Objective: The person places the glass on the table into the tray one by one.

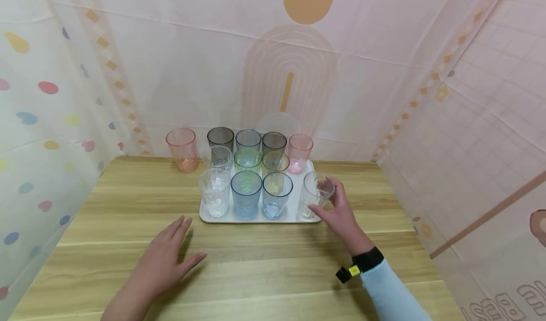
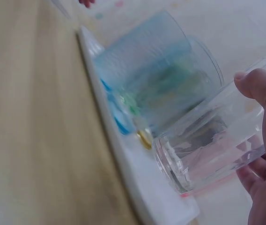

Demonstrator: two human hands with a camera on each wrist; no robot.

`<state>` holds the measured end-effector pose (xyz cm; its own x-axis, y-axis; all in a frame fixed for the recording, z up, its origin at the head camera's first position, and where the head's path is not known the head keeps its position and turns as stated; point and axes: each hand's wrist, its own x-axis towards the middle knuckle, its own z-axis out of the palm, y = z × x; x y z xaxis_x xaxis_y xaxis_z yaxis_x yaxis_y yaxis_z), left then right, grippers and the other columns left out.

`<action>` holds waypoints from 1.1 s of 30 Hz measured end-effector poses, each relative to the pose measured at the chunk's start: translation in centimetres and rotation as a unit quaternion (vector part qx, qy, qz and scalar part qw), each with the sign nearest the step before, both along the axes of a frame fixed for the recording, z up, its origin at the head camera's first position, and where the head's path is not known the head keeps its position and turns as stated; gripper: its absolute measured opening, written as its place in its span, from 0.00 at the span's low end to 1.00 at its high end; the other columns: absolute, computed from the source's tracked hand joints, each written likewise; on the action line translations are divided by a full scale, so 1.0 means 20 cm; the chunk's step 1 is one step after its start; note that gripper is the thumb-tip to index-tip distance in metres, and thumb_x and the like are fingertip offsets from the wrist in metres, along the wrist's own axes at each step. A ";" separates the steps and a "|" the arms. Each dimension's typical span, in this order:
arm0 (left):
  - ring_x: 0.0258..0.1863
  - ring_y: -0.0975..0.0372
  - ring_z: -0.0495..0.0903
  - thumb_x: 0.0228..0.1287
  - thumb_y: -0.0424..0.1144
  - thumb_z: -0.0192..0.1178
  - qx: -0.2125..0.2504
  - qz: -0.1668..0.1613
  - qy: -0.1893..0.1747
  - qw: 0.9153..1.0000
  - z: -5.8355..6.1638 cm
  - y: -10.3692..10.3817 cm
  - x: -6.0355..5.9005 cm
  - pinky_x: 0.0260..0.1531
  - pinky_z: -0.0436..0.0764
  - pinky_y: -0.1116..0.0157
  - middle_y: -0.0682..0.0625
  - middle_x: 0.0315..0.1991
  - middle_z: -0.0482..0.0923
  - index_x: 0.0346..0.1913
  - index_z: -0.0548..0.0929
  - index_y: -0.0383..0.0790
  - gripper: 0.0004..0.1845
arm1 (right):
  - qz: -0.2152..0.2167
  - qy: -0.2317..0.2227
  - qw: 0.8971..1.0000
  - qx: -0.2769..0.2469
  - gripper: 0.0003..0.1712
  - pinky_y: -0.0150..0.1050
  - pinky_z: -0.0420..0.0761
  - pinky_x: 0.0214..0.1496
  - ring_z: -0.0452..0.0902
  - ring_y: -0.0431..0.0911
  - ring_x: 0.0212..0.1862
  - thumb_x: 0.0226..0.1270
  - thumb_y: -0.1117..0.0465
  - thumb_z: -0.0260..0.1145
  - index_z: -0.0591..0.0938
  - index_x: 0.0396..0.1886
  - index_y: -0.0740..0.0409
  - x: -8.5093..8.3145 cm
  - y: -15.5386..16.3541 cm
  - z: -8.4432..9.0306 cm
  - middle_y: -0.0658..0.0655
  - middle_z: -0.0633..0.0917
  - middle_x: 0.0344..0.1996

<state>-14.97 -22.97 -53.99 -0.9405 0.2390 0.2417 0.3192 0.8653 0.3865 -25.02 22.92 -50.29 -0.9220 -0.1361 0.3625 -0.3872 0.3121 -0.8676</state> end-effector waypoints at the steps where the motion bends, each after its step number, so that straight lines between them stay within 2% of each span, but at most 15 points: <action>1: 0.76 0.30 0.68 0.70 0.63 0.74 0.000 0.001 0.000 1.000 0.00 0.00 0.00 0.73 0.68 0.29 0.25 0.79 0.66 0.82 0.68 0.29 0.52 | -0.003 -0.003 1.000 -0.005 0.53 0.54 0.66 0.84 0.71 0.61 0.77 0.68 0.72 0.81 0.59 0.84 0.63 -0.05 0.00 0.01 0.71 0.76 0.74; 3: 0.76 0.30 0.68 0.70 0.63 0.74 -0.001 0.000 0.003 1.000 0.00 0.00 0.00 0.73 0.68 0.29 0.24 0.79 0.66 0.82 0.68 0.29 0.52 | -0.017 -0.007 1.000 -0.011 0.53 0.59 0.64 0.84 0.71 0.61 0.78 0.69 0.71 0.80 0.59 0.85 0.64 -0.13 -0.01 0.02 0.71 0.76 0.73; 7: 0.76 0.29 0.68 0.70 0.64 0.74 0.000 0.005 -0.004 1.000 -0.02 -0.02 0.00 0.73 0.68 0.29 0.24 0.79 0.66 0.82 0.68 0.28 0.53 | -0.039 -0.009 0.999 -0.012 0.51 0.59 0.64 0.84 0.71 0.60 0.78 0.70 0.68 0.80 0.60 0.84 0.63 -0.28 -0.04 0.03 0.71 0.76 0.73; 13: 0.76 0.28 0.67 0.70 0.63 0.74 0.002 0.018 -0.019 1.000 -0.04 -0.04 0.00 0.73 0.67 0.28 0.23 0.80 0.64 0.82 0.67 0.28 0.53 | -0.024 -0.001 1.000 -0.010 0.50 0.58 0.65 0.84 0.71 0.61 0.77 0.71 0.68 0.80 0.60 0.82 0.62 -0.41 -0.10 0.03 0.71 0.75 0.73; 23: 0.75 0.27 0.68 0.71 0.64 0.73 0.006 0.028 -0.025 0.999 -0.05 -0.05 0.00 0.69 0.69 0.25 0.23 0.79 0.65 0.81 0.69 0.29 0.52 | -0.012 -0.038 0.999 0.001 0.46 0.54 0.62 0.86 0.68 0.59 0.80 0.71 0.68 0.79 0.62 0.79 0.61 -0.49 -0.13 -0.07 0.71 0.73 0.73; 33: 0.74 0.26 0.69 0.71 0.65 0.73 0.009 0.035 -0.034 0.999 -0.05 -0.06 0.02 0.67 0.70 0.24 0.22 0.78 0.66 0.80 0.70 0.28 0.51 | -0.018 -0.052 0.998 0.012 0.51 0.55 0.62 0.87 0.67 0.61 0.81 0.72 0.66 0.80 0.57 0.83 0.66 -0.50 -0.14 -0.11 0.68 0.74 0.74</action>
<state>-14.65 -24.26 -54.92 -0.9693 0.1674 0.1803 0.2299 0.8776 0.4207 -35.06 20.04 -52.43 -0.9588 -0.1094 0.2621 -0.2839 0.3463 -0.8941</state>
